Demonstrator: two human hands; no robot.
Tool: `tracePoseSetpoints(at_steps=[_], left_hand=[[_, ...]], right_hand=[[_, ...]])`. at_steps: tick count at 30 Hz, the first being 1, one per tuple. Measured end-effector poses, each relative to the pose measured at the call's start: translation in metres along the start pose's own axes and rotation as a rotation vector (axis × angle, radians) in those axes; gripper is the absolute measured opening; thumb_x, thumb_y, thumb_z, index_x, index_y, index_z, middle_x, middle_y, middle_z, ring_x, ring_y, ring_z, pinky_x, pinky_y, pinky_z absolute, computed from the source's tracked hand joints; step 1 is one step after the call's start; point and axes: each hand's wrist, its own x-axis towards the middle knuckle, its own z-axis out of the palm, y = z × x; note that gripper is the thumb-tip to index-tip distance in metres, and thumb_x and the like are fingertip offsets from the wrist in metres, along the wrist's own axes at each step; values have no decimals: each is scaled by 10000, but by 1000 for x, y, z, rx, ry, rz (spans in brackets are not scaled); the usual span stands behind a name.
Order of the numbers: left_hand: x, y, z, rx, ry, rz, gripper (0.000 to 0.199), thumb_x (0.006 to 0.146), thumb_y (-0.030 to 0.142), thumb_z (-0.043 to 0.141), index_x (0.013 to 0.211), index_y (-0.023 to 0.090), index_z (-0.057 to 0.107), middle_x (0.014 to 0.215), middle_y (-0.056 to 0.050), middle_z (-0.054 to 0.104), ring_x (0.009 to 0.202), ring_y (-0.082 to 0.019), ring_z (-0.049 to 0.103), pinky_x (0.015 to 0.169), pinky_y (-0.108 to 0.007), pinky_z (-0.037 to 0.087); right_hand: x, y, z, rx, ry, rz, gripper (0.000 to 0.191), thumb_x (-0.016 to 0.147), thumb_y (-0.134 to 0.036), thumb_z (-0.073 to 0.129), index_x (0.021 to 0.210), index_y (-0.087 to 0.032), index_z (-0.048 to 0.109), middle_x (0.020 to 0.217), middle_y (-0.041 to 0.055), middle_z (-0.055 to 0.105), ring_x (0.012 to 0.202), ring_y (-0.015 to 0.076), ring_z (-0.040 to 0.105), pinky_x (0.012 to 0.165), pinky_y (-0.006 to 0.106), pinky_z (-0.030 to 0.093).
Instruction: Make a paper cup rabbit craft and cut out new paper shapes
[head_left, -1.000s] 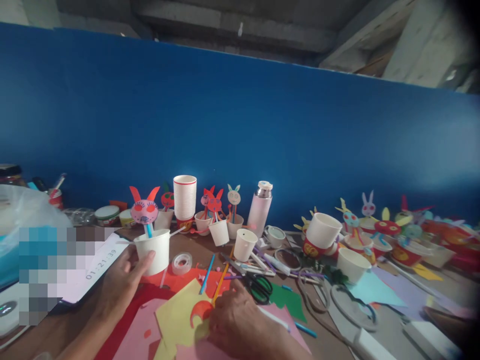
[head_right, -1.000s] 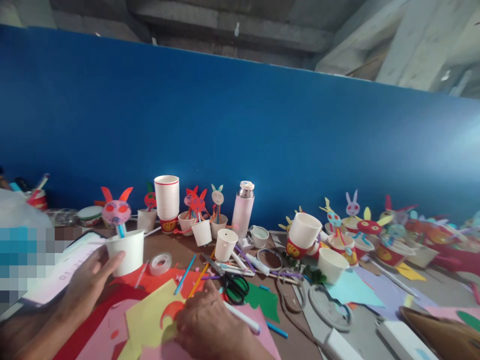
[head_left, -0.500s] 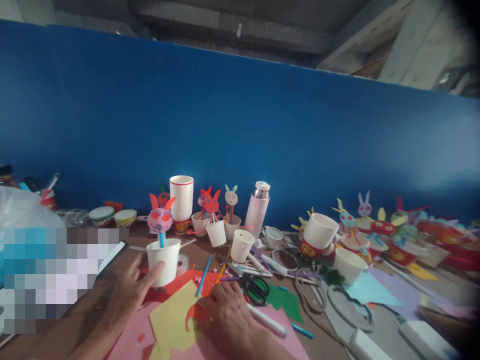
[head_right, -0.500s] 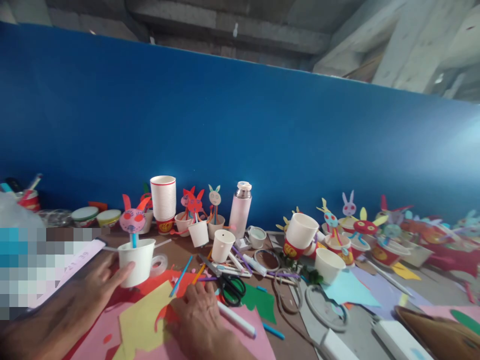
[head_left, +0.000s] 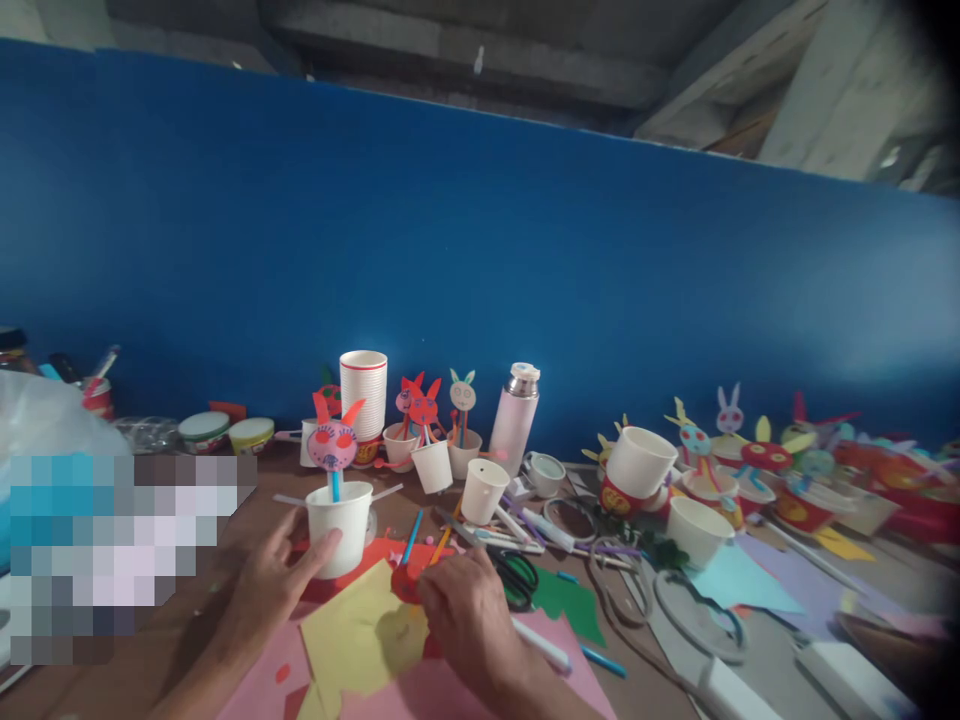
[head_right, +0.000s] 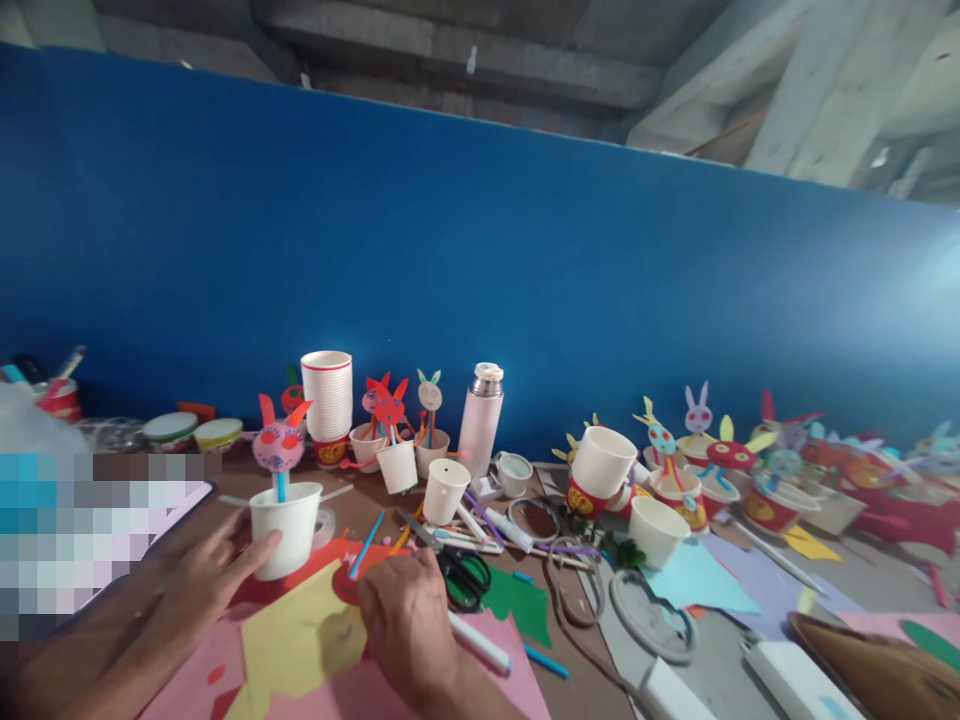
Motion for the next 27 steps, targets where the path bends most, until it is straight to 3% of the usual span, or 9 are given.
tracePoseSetpoints(at_steps=[5, 14, 21, 27], left_hand=[[1, 1, 1, -16, -25, -49, 430, 612, 461, 642, 932, 189, 553, 927, -69, 708, 918, -284, 636, 690, -266, 530], [2, 0, 0, 12, -40, -66, 457, 611, 470, 636, 964, 195, 540, 950, -69, 699, 938, -281, 626, 704, -265, 510], [1, 0, -2, -3, -34, -64, 458, 628, 484, 630, 976, 201, 538, 948, -67, 696, 937, -287, 626, 716, -289, 517], [11, 7, -23, 22, 113, -30, 463, 638, 522, 624, 972, 213, 538, 955, -57, 678, 951, -280, 607, 758, -314, 507]], right_hand=[[4, -2, 0, 587, -133, 410, 284, 842, -180, 390, 606, -148, 545, 493, -21, 547, 409, 66, 464, 420, 152, 320], [3, -2, 9, 978, -136, 529, 86, 732, -208, 519, 697, -133, 542, 539, -18, 565, 412, 52, 452, 396, 142, 332], [-1, -3, 7, 983, -116, 478, 68, 728, -162, 531, 758, -130, 583, 603, -6, 565, 524, 86, 493, 475, 179, 369], [2, 0, 1, 734, -7, 443, 108, 718, -113, 531, 763, -140, 625, 651, -4, 570, 585, 105, 492, 551, 208, 396]])
